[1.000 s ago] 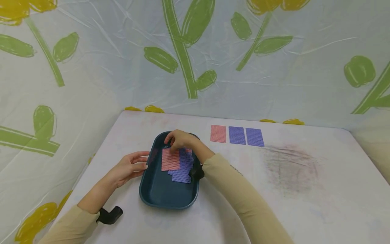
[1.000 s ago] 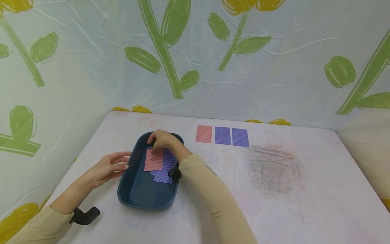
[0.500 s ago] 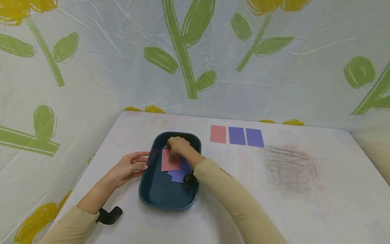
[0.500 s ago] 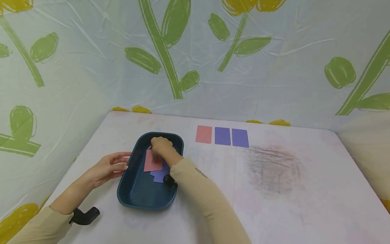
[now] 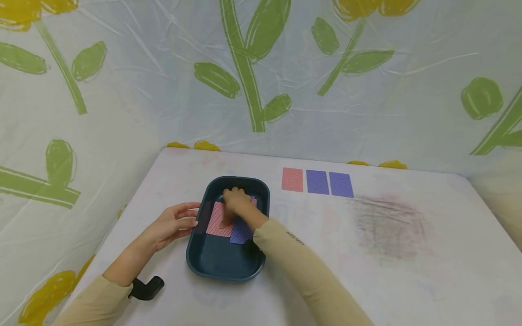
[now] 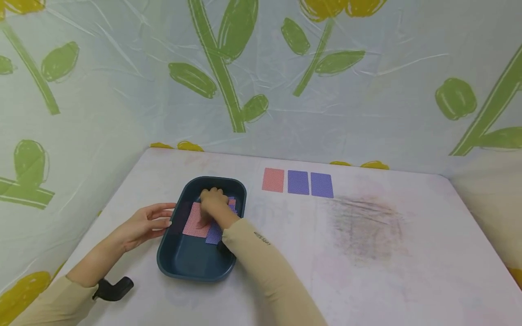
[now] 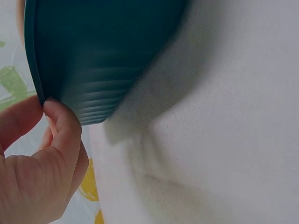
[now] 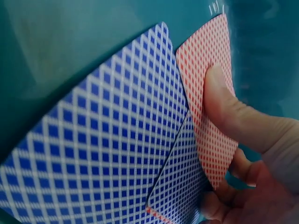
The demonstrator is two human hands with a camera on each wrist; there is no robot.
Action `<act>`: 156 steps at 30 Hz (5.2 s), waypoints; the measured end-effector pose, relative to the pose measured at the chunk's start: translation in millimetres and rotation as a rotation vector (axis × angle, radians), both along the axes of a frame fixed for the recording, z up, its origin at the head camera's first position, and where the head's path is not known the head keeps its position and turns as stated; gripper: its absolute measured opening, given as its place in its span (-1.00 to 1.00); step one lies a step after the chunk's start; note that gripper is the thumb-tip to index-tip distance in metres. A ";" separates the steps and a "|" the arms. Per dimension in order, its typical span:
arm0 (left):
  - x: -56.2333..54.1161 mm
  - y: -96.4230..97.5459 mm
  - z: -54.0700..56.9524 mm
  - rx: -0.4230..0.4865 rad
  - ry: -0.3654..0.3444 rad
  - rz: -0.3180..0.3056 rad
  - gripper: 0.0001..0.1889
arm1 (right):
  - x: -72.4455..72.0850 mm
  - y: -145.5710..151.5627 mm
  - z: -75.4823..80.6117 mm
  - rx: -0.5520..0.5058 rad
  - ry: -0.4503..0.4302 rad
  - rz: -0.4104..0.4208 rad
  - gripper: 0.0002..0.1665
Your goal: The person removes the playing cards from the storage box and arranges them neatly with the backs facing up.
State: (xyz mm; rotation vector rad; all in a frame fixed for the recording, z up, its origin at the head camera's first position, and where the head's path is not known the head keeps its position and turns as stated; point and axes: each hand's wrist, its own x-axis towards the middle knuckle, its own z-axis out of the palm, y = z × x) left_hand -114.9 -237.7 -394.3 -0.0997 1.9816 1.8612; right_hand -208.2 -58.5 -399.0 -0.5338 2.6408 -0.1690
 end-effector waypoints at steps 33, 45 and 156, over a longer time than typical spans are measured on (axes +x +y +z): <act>1.4 0.3 3.0 0.015 0.006 -0.010 -0.38 | -6.0 28.1 28.8 -0.654 -0.457 -0.229 -0.47; 0.7 0.3 4.2 -0.006 0.006 -0.017 -0.37 | -13.1 44.6 41.2 -0.831 -0.629 -0.215 -0.41; 0.8 2.5 3.0 -0.027 0.009 -0.003 -0.36 | -49.1 308.3 57.5 -1.705 -0.722 -0.930 -0.75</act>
